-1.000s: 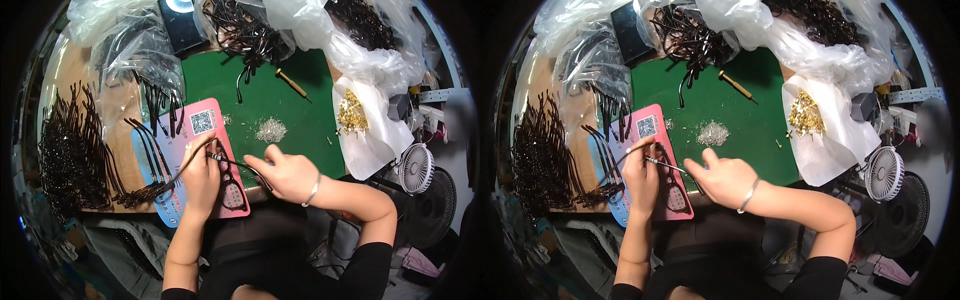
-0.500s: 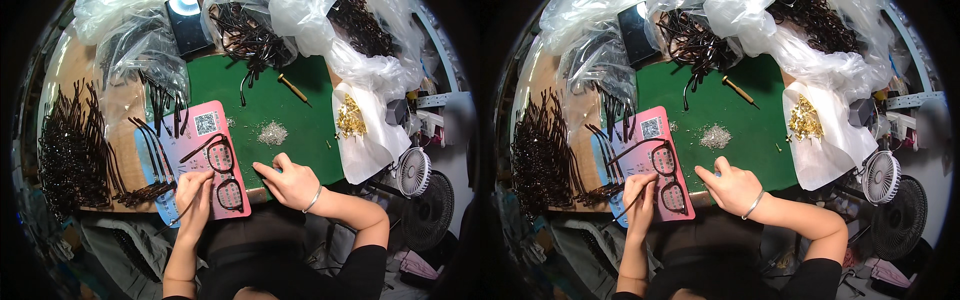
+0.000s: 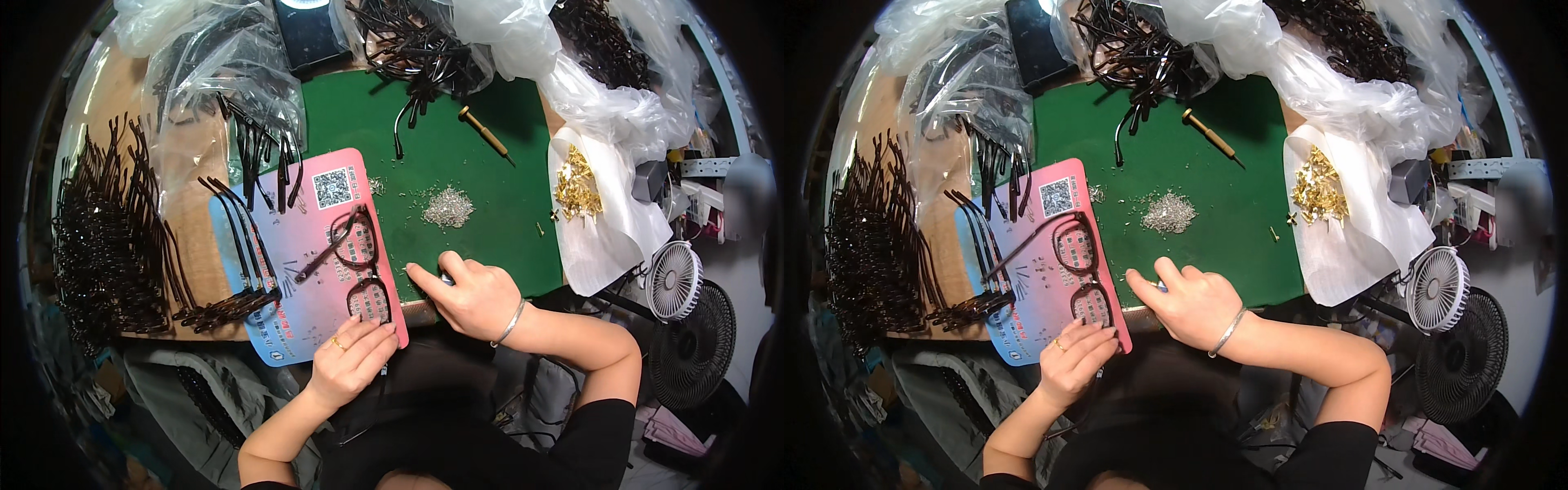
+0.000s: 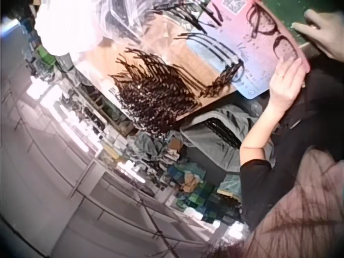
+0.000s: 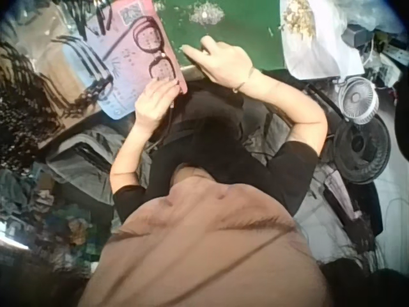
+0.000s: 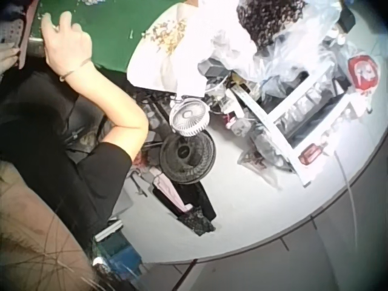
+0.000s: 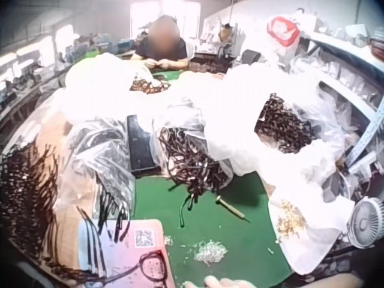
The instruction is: The person assembles eyeglasses by hand at a workbench. They pick up frames and small metal parts, insert the parts into the frame arms, and place the assembled glasses on a pink card. The process is repeated with multiple frames and components.
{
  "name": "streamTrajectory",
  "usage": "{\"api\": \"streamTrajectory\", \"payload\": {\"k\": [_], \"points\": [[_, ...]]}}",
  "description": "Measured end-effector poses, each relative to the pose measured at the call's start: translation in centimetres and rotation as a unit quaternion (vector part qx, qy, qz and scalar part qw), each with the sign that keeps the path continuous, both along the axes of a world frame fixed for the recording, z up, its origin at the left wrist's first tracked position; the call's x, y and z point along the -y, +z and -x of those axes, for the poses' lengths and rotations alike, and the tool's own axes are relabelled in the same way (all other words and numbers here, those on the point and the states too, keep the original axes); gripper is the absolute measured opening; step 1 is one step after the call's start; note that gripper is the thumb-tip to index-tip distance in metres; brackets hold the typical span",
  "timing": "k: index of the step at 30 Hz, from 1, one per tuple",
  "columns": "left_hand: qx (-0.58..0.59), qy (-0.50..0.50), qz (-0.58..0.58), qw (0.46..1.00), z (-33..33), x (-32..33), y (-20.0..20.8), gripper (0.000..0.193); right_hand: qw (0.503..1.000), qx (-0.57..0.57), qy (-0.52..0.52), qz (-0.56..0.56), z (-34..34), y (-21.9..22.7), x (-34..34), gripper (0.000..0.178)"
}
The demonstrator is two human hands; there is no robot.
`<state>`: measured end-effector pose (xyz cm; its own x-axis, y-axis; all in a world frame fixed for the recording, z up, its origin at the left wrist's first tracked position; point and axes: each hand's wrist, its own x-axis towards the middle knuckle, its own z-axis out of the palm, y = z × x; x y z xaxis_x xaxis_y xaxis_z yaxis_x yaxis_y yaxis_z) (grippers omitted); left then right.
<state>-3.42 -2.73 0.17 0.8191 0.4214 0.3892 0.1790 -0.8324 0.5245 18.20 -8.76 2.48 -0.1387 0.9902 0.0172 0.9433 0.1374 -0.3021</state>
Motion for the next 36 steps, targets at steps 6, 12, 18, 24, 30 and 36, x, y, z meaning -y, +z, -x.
{"api": "streamTrajectory", "payload": {"k": [6, 12, 18, 24, 30, 36], "points": [[0.007, 0.080, 0.040, 0.996, -0.7, 0.7, -0.3, 0.019, 1.000, -0.009, 0.004, -0.025, -0.2, -1.1, 0.3, 0.046], [0.007, 0.050, 0.070, 0.996, -0.7, 0.1, -0.4, 0.018, 1.000, -0.018, 0.004, -0.022, 0.0, -1.0, 0.0, 0.043], [0.043, 0.045, 0.102, 0.993, -1.1, -0.6, -1.1, 0.020, 1.000, 0.008, 0.004, -0.008, 0.2, -0.5, 0.0, 0.042], [0.042, 0.053, 0.078, 0.995, -0.6, -0.6, -1.6, 0.019, 0.993, -0.105, 0.024, 0.047, -0.5, -0.3, 0.0, 0.041], [0.040, 0.044, 0.057, 0.997, -0.8, -0.7, -1.5, 0.018, 0.970, -0.205, 0.097, 0.091, 0.1, -0.3, 1.2, 0.043], [0.046, 0.050, 0.058, 0.996, -0.5, -0.7, -1.8, 0.019, 0.963, -0.223, 0.105, 0.113, 0.2, -0.5, 0.7, 0.043]]}}
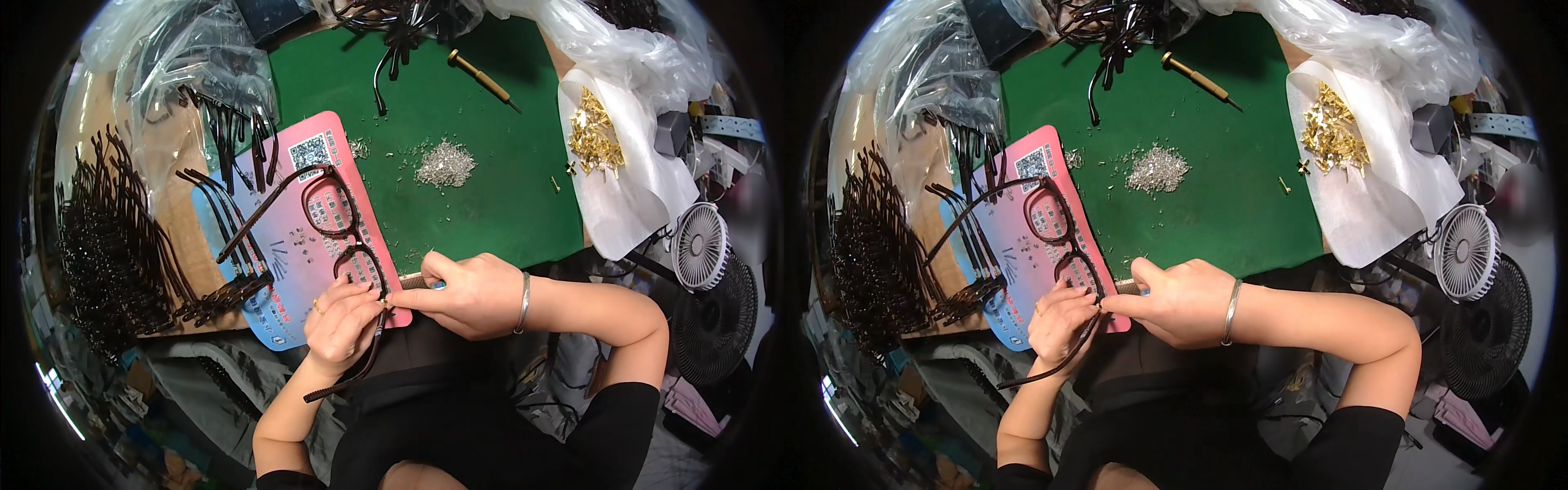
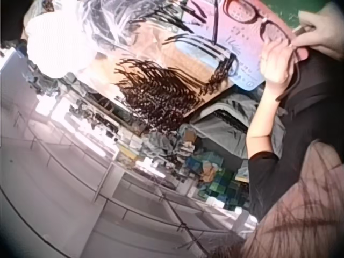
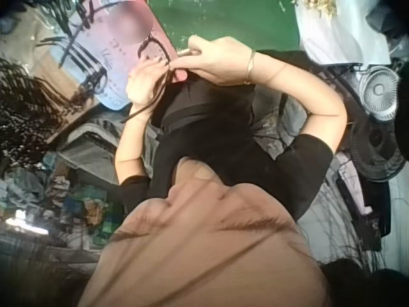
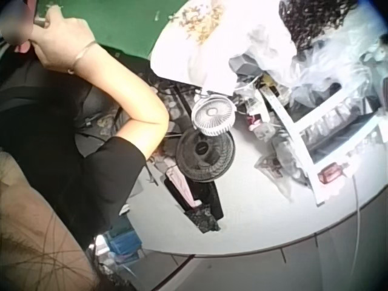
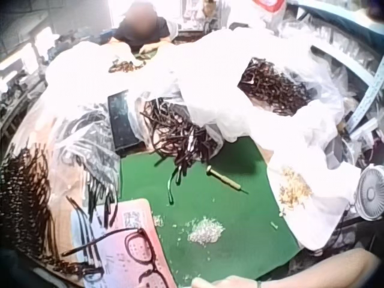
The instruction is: The person assembles eyeglasses by hand at a workbench. They pick up frames and small metal parts, insert the parts into the frame arms, and place the assembled glasses on a pink card. The process is repeated with multiple frames and components.
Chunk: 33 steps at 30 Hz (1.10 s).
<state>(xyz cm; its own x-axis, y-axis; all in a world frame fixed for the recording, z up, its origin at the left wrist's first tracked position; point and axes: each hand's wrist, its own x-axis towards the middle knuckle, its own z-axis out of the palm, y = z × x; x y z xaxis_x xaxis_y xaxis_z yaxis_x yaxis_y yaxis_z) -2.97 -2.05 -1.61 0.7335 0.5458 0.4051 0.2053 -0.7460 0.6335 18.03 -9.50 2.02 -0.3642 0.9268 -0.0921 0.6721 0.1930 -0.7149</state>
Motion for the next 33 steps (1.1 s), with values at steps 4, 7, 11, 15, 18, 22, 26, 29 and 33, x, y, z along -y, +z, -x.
{"api": "streamTrajectory", "payload": {"k": [4, 7, 11, 15, 18, 22, 26, 29, 33], "points": [[-0.001, -0.001, -0.004, 1.000, 0.0, 0.0, 0.0, 0.019, 1.000, 0.009, 0.005, -0.004, 0.1, 0.1, -0.1, 0.042], [0.010, -0.004, -0.004, 1.000, 0.0, -0.1, -0.2, 0.018, 0.999, 0.028, 0.026, -0.014, 0.1, 0.1, -0.5, 0.039], [0.028, -0.015, -0.011, 0.999, 0.0, -0.3, -0.6, 0.020, 0.997, 0.019, 0.072, -0.011, -0.1, -0.2, -1.8, 0.034], [0.040, -0.017, -0.024, 0.999, 0.0, -0.2, -0.9, 0.020, 0.997, 0.030, 0.073, -0.001, 0.0, -0.3, -1.8, 0.034], [0.044, -0.014, -0.023, 0.999, 0.0, -0.1, -1.1, 0.022, 0.997, 0.019, 0.069, -0.001, 0.0, -0.4, -1.6, 0.029], [0.060, -0.016, 0.002, 0.998, -0.1, 0.1, -1.0, 0.016, 0.998, 0.033, 0.040, -0.036, 0.2, -0.1, -0.9, 0.023], [0.074, 0.006, 0.005, 0.997, -0.4, -0.2, 2.2, 0.026, 0.997, 0.012, -0.033, -0.062, -1.6, 2.8, 0.0, 0.038], [0.093, -0.077, 0.059, 0.991, -2.1, -0.8, 6.2, 0.028, 0.994, 0.006, -0.101, -0.044, -1.7, 1.5, -0.4, 0.031], [0.012, -0.096, -0.005, 0.995, -0.5, 0.1, 8.6, 0.031, 0.999, -0.002, -0.048, -0.021, -0.9, 1.1, -0.9, 0.031]]}}
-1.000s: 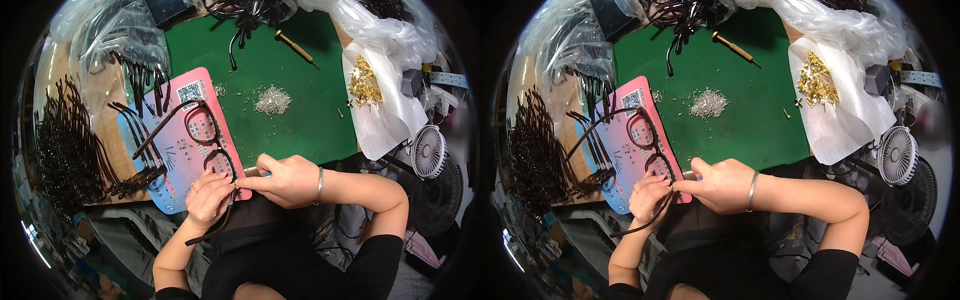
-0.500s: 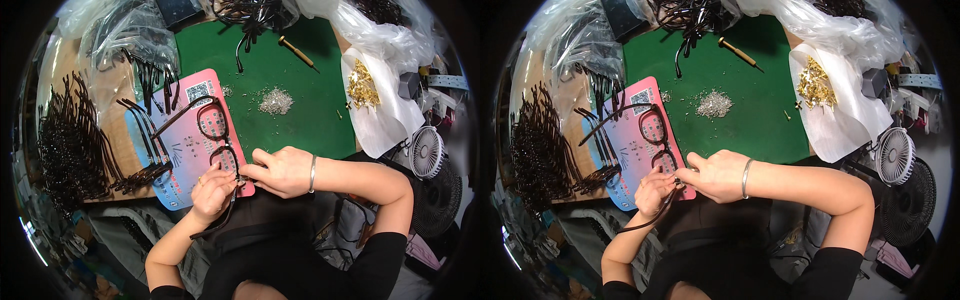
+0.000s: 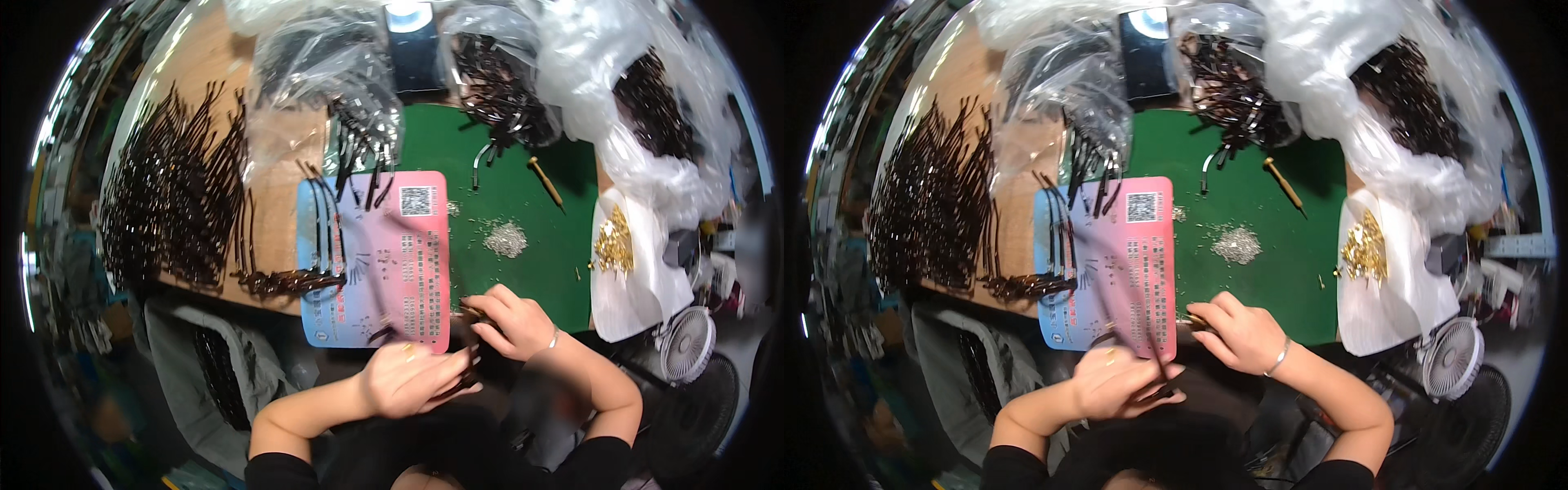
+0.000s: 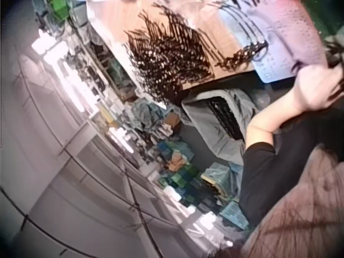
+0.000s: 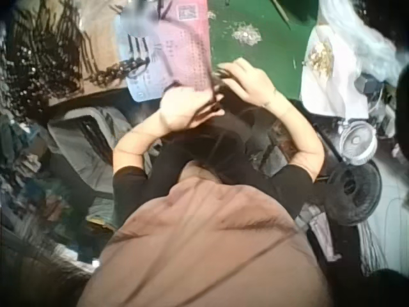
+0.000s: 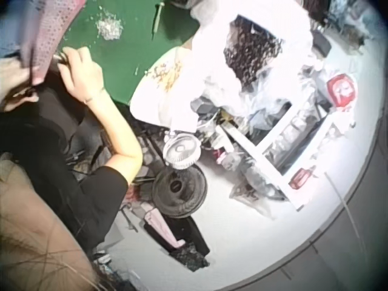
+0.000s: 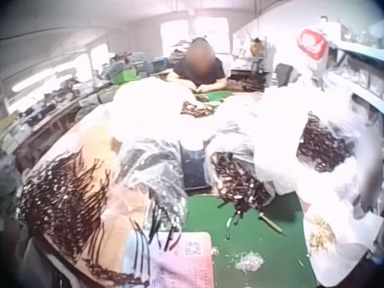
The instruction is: The person assembles eyeglasses by hand at a workbench. They pick up frames and small metal parts, insert the parts into the frame arms, and place the assembled glasses on a pink card. The process is repeated with multiple frames and components.
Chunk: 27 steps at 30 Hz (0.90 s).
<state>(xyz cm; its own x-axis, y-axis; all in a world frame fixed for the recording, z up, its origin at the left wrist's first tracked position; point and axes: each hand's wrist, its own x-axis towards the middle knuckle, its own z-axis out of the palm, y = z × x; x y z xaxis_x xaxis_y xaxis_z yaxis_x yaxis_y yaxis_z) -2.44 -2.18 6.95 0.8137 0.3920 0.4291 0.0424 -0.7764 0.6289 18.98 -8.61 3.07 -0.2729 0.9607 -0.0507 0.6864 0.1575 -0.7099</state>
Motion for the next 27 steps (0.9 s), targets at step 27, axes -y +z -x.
{"api": "streamTrajectory", "payload": {"k": [27], "points": [[-0.371, 0.251, -0.195, 0.872, -3.6, -14.0, -4.7, 0.018, 0.996, 0.000, -0.085, 0.002, 0.0, -1.1, 0.2, 0.024]]}}
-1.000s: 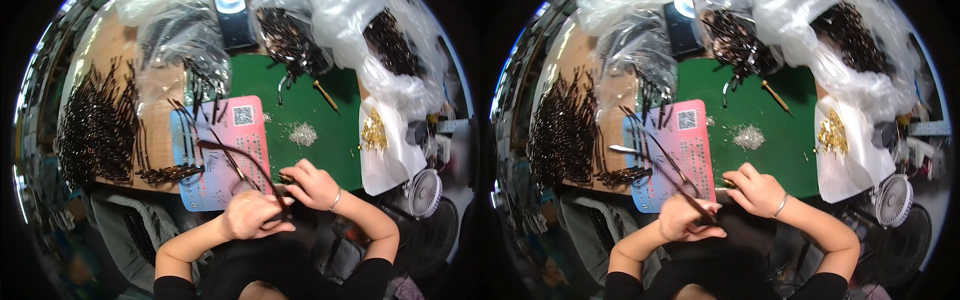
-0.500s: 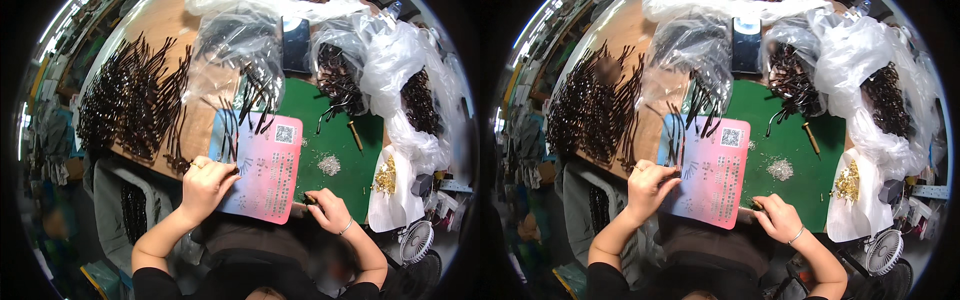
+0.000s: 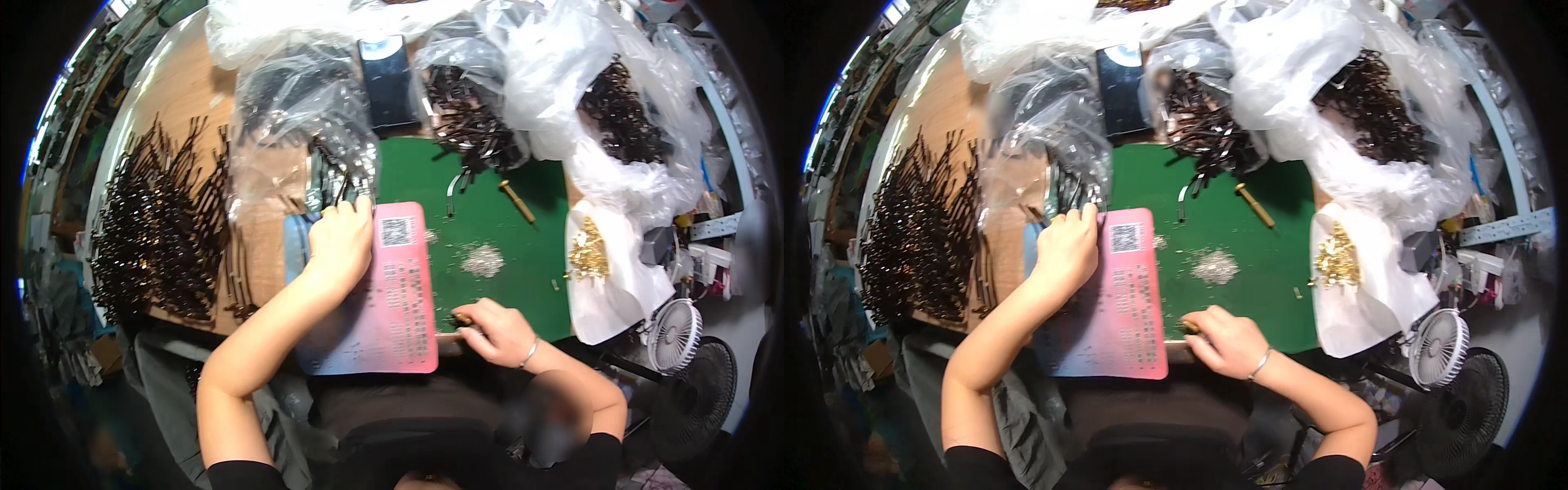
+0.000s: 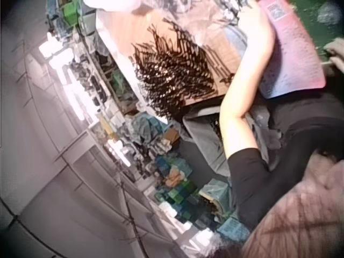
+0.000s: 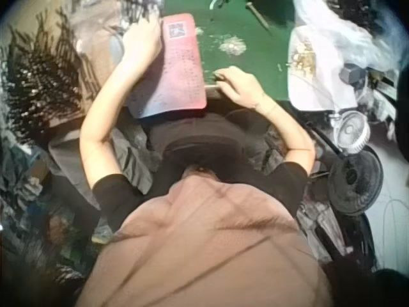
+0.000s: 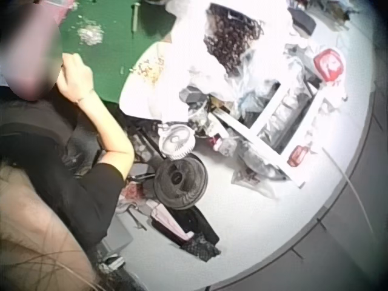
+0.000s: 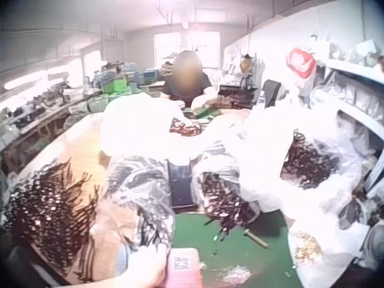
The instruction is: The person assembles eyeglasses by hand at a workbench. They pick up frames and small metal parts, insert the parts into the frame arms, and place the assembled glasses on a pink card. The process is repeated with multiple frames and components.
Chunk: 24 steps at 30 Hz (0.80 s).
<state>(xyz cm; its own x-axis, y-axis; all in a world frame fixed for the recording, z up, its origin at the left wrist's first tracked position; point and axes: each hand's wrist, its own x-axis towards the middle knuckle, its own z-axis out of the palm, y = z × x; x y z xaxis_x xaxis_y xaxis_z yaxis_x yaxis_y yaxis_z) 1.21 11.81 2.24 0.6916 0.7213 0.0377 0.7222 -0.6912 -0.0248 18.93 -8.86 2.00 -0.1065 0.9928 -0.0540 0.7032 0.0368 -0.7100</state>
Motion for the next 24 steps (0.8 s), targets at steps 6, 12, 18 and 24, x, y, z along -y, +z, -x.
{"api": "streamTrajectory", "payload": {"k": [6, 12, 18, 24], "points": [[0.018, 0.025, 0.152, 0.988, -0.9, -1.0, 1.7, 0.025, 0.999, -0.048, -0.023, -0.012, -1.1, -0.6, 1.5, 0.025], [-0.021, 0.040, 0.049, 0.998, -0.6, 0.3, 0.6, 0.030, 0.997, -0.074, -0.003, -0.017, -1.7, -1.6, 1.5, 0.025], [-0.043, 0.057, 0.014, 0.997, 0.2, -0.9, -0.6, 0.025, 0.972, -0.167, -0.147, 0.080, -5.9, 0.6, 5.5, 0.028], [0.131, 0.002, 0.137, 0.982, 0.2, -2.5, 1.3, 0.027, 0.953, 0.067, -0.283, 0.080, -9.9, 2.7, 6.1, 0.028]]}}
